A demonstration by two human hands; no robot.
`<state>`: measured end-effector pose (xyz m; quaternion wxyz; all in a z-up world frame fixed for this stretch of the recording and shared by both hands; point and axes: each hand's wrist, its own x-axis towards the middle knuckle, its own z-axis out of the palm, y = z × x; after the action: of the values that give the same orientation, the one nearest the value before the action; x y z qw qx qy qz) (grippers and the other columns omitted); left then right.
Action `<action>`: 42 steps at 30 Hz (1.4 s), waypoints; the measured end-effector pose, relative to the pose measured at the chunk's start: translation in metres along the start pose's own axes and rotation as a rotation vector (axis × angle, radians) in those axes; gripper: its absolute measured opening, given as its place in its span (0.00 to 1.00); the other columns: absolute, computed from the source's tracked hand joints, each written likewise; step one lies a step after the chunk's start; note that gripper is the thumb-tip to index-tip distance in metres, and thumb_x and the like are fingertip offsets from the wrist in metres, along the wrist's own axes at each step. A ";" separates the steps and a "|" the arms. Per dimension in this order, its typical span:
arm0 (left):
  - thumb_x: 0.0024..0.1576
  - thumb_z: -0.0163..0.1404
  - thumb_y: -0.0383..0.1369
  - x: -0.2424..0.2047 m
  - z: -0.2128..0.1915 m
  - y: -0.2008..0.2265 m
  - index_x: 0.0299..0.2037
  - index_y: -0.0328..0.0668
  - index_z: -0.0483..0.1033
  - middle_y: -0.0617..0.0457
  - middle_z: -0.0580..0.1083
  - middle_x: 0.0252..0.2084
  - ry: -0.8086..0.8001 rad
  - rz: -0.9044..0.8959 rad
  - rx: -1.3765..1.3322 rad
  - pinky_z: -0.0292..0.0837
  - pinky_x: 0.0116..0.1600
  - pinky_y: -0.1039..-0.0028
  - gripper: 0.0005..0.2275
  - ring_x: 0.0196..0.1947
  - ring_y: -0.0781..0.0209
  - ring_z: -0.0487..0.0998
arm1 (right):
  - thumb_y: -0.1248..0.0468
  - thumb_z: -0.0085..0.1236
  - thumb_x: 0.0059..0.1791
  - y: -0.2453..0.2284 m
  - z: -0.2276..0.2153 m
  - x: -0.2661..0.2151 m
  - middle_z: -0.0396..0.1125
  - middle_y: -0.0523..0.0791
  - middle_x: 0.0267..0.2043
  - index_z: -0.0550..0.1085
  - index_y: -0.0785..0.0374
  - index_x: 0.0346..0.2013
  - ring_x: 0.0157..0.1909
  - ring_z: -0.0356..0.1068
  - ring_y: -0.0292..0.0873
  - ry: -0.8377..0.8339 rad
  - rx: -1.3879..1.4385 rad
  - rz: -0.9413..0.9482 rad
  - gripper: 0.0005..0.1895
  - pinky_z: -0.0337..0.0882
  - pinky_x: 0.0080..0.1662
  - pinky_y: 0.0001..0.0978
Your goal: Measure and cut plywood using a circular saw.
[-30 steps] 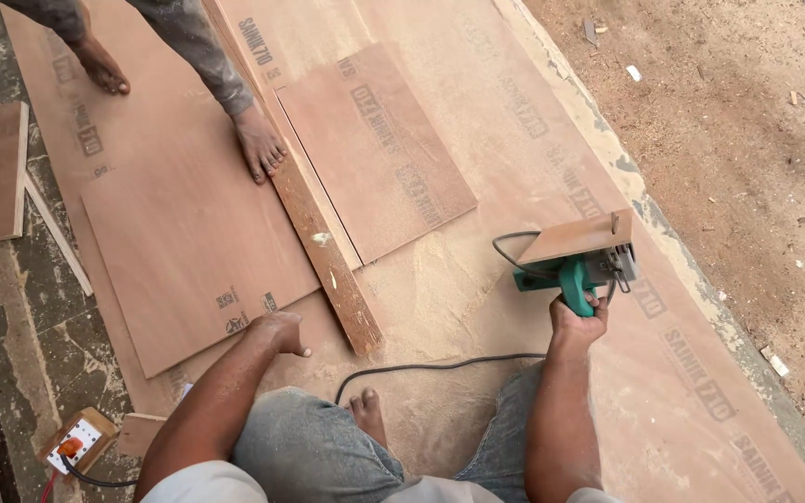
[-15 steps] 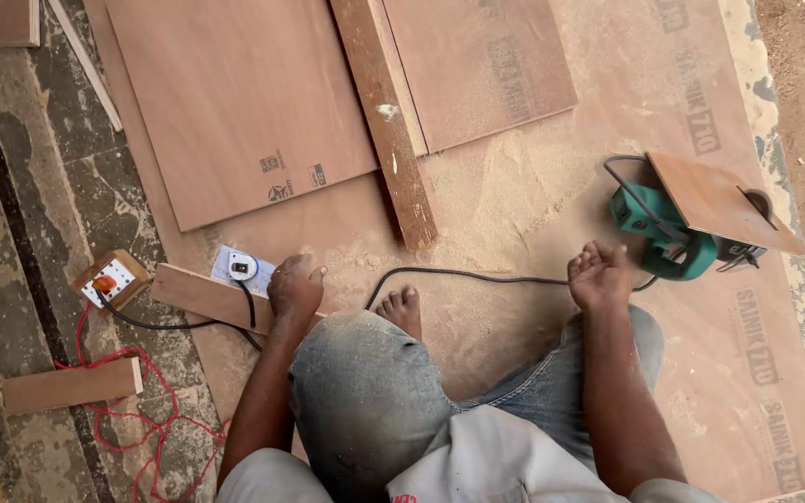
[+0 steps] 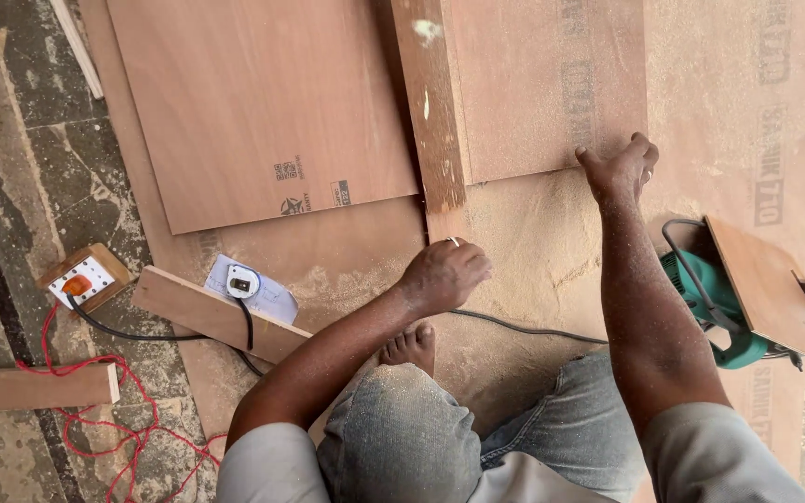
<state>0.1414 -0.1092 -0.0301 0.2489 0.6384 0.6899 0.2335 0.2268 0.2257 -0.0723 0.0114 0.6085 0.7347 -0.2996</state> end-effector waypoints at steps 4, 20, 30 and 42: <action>0.63 0.52 0.41 0.078 0.028 0.010 0.65 0.29 0.64 0.36 0.69 0.64 -0.113 -0.093 -0.179 0.73 0.61 0.57 0.26 0.57 0.46 0.74 | 0.47 0.77 0.43 0.002 -0.001 0.037 0.47 0.61 0.70 0.48 0.69 0.71 0.71 0.52 0.63 -0.034 -0.085 0.088 0.59 0.61 0.67 0.54; 0.58 0.53 0.50 0.108 0.086 -0.030 0.76 0.32 0.42 0.41 0.61 0.65 0.434 -0.978 -1.141 0.72 0.60 0.57 0.44 0.60 0.52 0.66 | 0.47 0.61 0.54 -0.005 -0.047 0.077 0.62 0.58 0.62 0.61 0.67 0.65 0.63 0.64 0.54 -0.083 0.085 0.221 0.35 0.69 0.60 0.51; 0.61 0.49 0.50 0.101 0.055 -0.018 0.75 0.33 0.48 0.46 0.72 0.54 -0.006 -0.723 -1.345 0.78 0.50 0.66 0.39 0.54 0.61 0.74 | 0.46 0.63 0.57 -0.130 -0.210 -0.075 0.74 0.57 0.37 0.76 0.67 0.49 0.36 0.75 0.49 -0.025 -0.510 -0.264 0.24 0.75 0.41 0.46; 0.62 0.55 0.32 -0.149 -0.006 -0.012 0.46 0.36 0.80 0.48 0.79 0.41 0.781 -0.696 -0.415 0.78 0.42 0.69 0.08 0.38 0.56 0.82 | 0.54 0.63 0.61 -0.150 -0.168 -0.115 0.72 0.59 0.47 0.69 0.70 0.55 0.44 0.76 0.50 -0.123 -0.081 -0.570 0.22 0.78 0.44 0.44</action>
<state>0.1376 -0.2584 -0.0265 0.1579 0.1772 0.8403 0.4874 0.1795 0.1882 0.1730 -0.0042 0.3574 0.8853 -0.2974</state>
